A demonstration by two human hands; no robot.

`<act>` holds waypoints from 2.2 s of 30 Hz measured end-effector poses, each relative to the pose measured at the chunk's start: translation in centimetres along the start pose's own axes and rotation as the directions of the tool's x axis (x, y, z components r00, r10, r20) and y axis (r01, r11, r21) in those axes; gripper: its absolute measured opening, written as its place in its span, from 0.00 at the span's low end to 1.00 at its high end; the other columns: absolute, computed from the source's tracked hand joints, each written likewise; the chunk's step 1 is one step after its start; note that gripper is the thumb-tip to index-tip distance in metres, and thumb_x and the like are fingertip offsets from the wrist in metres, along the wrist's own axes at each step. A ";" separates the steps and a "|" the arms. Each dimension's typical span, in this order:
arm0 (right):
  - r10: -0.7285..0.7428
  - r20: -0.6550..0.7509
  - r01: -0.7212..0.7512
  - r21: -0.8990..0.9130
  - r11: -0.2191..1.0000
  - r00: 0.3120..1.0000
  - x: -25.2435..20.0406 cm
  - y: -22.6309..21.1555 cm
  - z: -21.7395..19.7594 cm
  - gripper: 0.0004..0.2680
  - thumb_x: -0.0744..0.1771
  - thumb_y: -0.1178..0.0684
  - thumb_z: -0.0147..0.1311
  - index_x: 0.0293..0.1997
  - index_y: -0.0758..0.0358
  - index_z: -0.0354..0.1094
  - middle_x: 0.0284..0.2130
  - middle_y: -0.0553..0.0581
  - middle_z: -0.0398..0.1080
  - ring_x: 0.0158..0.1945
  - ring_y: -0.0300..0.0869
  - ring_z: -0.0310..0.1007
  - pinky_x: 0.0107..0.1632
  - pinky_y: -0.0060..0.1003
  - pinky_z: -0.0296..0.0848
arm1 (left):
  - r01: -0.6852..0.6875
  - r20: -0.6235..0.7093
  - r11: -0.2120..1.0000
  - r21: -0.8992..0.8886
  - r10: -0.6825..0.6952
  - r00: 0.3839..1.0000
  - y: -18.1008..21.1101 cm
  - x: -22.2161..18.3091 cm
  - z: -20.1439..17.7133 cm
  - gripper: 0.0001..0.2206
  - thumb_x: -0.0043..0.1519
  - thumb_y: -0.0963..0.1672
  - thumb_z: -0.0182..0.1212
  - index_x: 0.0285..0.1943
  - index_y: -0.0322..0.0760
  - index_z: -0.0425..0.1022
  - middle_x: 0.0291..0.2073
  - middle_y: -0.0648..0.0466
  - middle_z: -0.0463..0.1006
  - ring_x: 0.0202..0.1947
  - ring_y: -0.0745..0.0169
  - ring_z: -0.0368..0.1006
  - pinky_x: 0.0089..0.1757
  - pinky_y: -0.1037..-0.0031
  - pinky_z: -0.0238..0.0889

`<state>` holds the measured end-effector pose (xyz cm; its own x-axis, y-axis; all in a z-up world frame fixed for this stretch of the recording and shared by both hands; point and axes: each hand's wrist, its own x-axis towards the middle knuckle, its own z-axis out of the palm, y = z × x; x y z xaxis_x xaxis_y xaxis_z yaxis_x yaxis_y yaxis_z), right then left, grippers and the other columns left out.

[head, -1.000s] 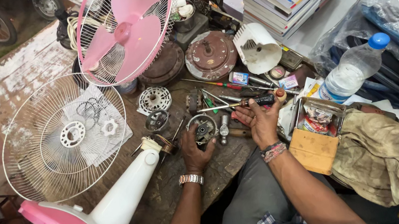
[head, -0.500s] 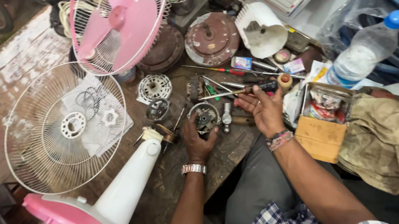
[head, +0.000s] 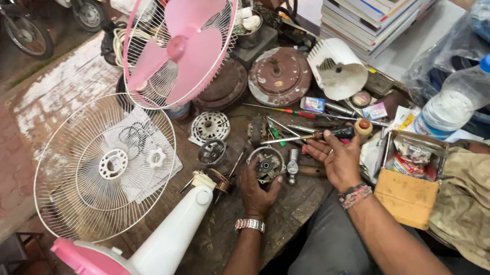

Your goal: The person works on a disassembled fan motor assembly on a cluttered workbench. They use pliers and a small hammer to adjust internal components, then apply lubricant from a bottle to the motor shaft. The person continues to manipulate the motor housing and small parts with their hands and tools throughout the clip.

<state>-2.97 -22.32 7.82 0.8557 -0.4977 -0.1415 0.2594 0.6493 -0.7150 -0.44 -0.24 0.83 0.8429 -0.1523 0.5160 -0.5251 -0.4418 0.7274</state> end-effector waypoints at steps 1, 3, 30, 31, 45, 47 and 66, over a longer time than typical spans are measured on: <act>0.001 -0.003 -0.001 -0.006 1.000 1.000 -0.2 -0.1 0.0 0.18 0.67 0.62 0.56 0.56 0.56 0.46 0.39 0.65 0.72 0.41 0.58 0.80 0.44 0.60 0.82 | 0.002 0.000 1.000 0.003 -0.002 1.000 0.0 -0.1 0.0 0.34 0.51 0.49 0.74 0.67 0.37 0.65 0.55 0.42 0.74 0.54 0.40 0.69 0.55 0.55 0.59; -0.005 0.005 0.005 -0.014 1.000 1.000 -0.4 -0.1 -0.1 0.18 0.67 0.62 0.57 0.56 0.56 0.46 0.40 0.65 0.72 0.42 0.59 0.79 0.44 0.61 0.82 | 0.011 0.006 1.000 -0.002 -0.011 1.000 -0.2 -0.4 0.0 0.34 0.52 0.50 0.74 0.67 0.38 0.66 0.54 0.43 0.75 0.54 0.41 0.70 0.55 0.55 0.60; -0.005 0.029 0.006 -0.031 0.999 1.000 -0.4 0.3 -0.1 0.16 0.68 0.61 0.56 0.57 0.55 0.50 0.41 0.62 0.74 0.41 0.54 0.80 0.45 0.53 0.82 | 0.059 0.034 0.998 -0.005 -0.059 0.998 0.0 -0.3 -0.1 0.35 0.51 0.48 0.73 0.67 0.38 0.65 0.52 0.45 0.76 0.53 0.43 0.71 0.55 0.56 0.61; 0.002 0.030 -0.001 -0.033 0.999 1.000 -0.4 0.3 -0.1 0.17 0.68 0.61 0.56 0.58 0.55 0.50 0.41 0.62 0.74 0.41 0.54 0.80 0.45 0.53 0.82 | 0.064 0.035 0.998 -0.019 -0.064 0.997 0.0 -0.3 -0.1 0.35 0.51 0.48 0.73 0.68 0.37 0.64 0.53 0.44 0.76 0.53 0.43 0.71 0.55 0.56 0.62; 0.118 0.064 -0.116 -0.025 0.993 0.991 -0.3 0.4 -0.5 0.17 0.68 0.59 0.52 0.62 0.52 0.48 0.47 0.61 0.72 0.48 0.59 0.78 0.51 0.58 0.78 | 0.077 0.008 0.995 -0.055 -0.077 0.997 -0.1 -0.7 0.2 0.46 0.51 0.48 0.74 0.77 0.31 0.52 0.64 0.38 0.69 0.63 0.38 0.66 0.62 0.55 0.57; 0.122 0.066 -0.123 0.000 0.992 0.990 -0.4 0.6 -1.0 0.16 0.68 0.57 0.50 0.62 0.51 0.49 0.51 0.61 0.71 0.51 0.61 0.77 0.54 0.59 0.76 | 0.100 0.004 0.994 -0.051 -0.100 0.995 -0.4 -0.9 0.3 0.47 0.51 0.49 0.75 0.78 0.31 0.50 0.68 0.36 0.65 0.65 0.36 0.63 0.63 0.55 0.56; 0.321 0.008 -0.311 0.267 0.912 0.947 1.6 1.2 -4.1 0.18 0.69 0.43 0.50 0.58 0.69 0.61 0.55 0.73 0.67 0.64 0.63 0.66 0.65 0.60 0.68 | -0.002 -0.042 1.000 -0.006 0.002 0.999 1.0 -0.2 -0.9 0.53 0.51 0.51 0.75 0.81 0.34 0.40 0.78 0.38 0.50 0.77 0.34 0.46 0.70 0.52 0.42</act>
<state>-3.09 -24.71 3.91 0.8972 -0.2586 -0.3581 0.0901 0.9008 -0.4249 -1.23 0.17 1.85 0.8362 -0.1163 0.5360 -0.5278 -0.4362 0.7288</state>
